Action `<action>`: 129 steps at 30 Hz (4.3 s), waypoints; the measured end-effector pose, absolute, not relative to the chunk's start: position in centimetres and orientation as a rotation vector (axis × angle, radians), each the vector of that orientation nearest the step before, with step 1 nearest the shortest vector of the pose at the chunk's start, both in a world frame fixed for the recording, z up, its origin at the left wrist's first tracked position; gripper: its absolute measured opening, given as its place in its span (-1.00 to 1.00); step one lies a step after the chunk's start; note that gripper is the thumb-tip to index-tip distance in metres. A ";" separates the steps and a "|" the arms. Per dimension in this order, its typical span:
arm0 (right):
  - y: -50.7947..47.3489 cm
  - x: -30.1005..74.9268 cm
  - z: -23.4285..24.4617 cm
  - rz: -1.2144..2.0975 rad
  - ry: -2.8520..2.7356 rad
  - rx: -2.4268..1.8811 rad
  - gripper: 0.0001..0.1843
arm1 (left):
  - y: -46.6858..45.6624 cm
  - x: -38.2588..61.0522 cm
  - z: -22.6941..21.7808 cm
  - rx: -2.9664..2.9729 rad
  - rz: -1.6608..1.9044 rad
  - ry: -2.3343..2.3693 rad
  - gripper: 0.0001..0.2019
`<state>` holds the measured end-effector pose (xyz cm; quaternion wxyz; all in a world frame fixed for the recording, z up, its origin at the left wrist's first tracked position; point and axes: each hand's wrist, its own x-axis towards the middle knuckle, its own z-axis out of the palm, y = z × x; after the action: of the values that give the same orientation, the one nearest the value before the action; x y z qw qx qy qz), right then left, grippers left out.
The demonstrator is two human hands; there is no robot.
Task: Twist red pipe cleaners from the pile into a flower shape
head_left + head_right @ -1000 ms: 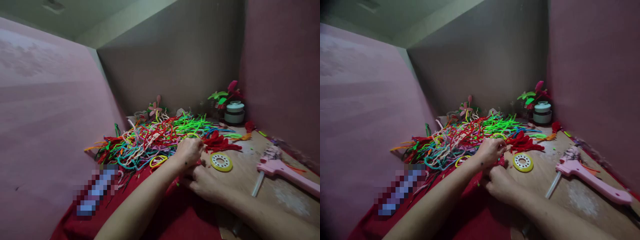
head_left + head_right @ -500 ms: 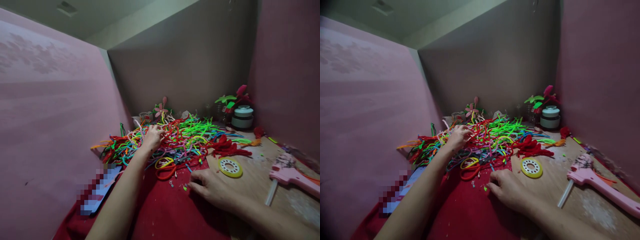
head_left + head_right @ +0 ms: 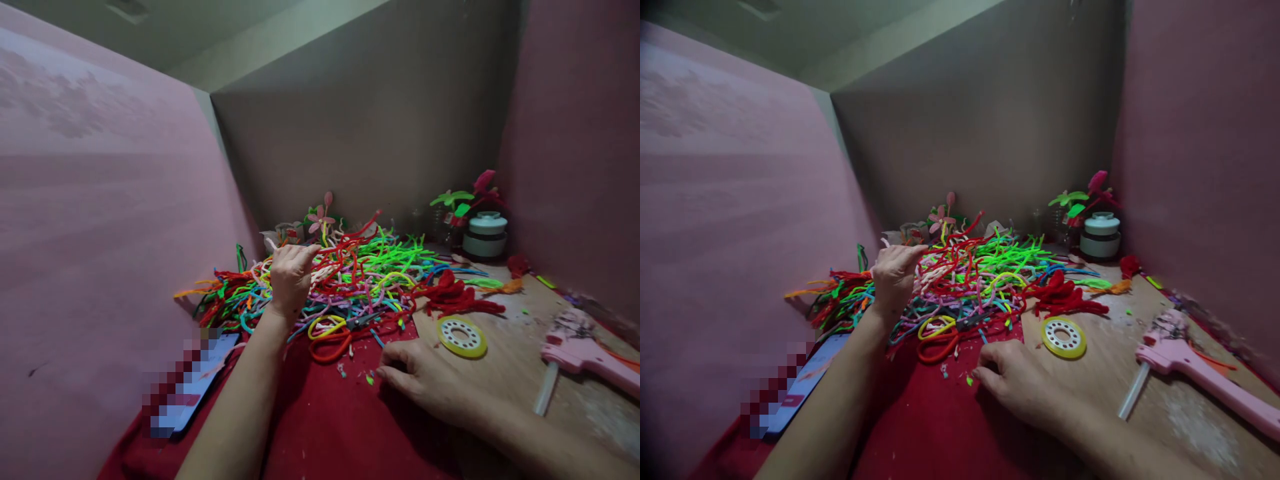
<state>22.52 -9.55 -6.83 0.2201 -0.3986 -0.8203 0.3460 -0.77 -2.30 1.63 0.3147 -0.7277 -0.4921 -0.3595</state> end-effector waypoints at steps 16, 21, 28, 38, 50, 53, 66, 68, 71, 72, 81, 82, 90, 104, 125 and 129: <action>-9.6 22.6 -6.9 0.961 -2.234 -1.094 -0.80 | -4.1 -1.2 3.2 -1.787 -1.293 -1.524 -0.76; -9.6 22.6 -6.5 1.185 -2.008 -1.032 -0.77 | -5.3 2.1 3.0 -2.239 -1.772 -1.925 -0.71; -8.7 23.5 -4.3 1.505 -1.223 -0.794 -0.54 | -6.9 6.6 0.3 -2.938 -1.583 -2.071 -0.73; -7.8 24.7 -2.7 1.533 -0.859 -0.549 -0.85 | -7.0 8.4 -2.0 -3.125 -0.892 -1.847 -0.68; -6.3 27.3 -1.0 1.557 -0.806 -0.377 -0.67 | -8.1 8.1 -1.1 -3.333 -1.073 -2.337 -0.79; -6.1 28.1 -0.6 1.557 -0.780 -0.388 -0.59 | -8.3 8.2 -0.8 -3.398 -1.078 -2.374 -0.78; -5.5 29.5 0.0 1.526 -0.704 -0.436 -0.46 | -8.8 7.5 -0.1 -3.589 -0.537 -2.076 -0.78; -5.5 29.3 -0.1 1.531 -0.688 -0.451 -0.47 | -8.6 7.1 0.0 -3.640 -0.413 -1.941 -0.78; -5.4 29.0 -0.3 1.539 -0.650 -0.463 -0.49 | -8.4 6.7 0.1 -3.669 -0.257 -1.698 -0.80; -5.3 28.9 -0.3 1.547 -0.636 -0.469 -0.50 | -8.4 6.7 0.0 -3.661 -0.230 -1.628 -0.81; -6.0 28.2 -0.6 1.676 -0.726 -0.409 -0.60 | -9.2 7.1 -0.5 -3.843 0.063 -1.697 -0.72; -6.1 28.0 -0.6 1.684 -0.736 -0.412 -0.63 | -9.2 7.0 -0.6 -3.883 0.091 -1.768 -0.71; -6.8 26.6 -1.7 1.831 -0.671 -0.548 -0.92 | -10.2 6.8 0.6 -4.220 0.428 -1.724 -0.69; -9.9 24.4 -3.0 2.330 -1.141 -0.653 -0.90 | -9.1 7.7 -0.6 -3.349 -1.680 -2.128 -0.70; -9.7 23.9 -3.2 1.925 -1.123 -0.898 -0.83 | -8.5 6.9 -0.9 -3.306 -1.589 -2.223 -0.73; -9.6 24.0 -3.3 1.926 -1.124 -0.878 -0.82 | -8.6 7.0 -0.8 -3.283 -1.546 -2.181 -0.76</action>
<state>24.01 -9.60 -3.33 0.3640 -0.3414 -0.4368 0.7484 7.04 -8.58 -0.82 -0.5194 -0.6626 -0.4403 -0.3119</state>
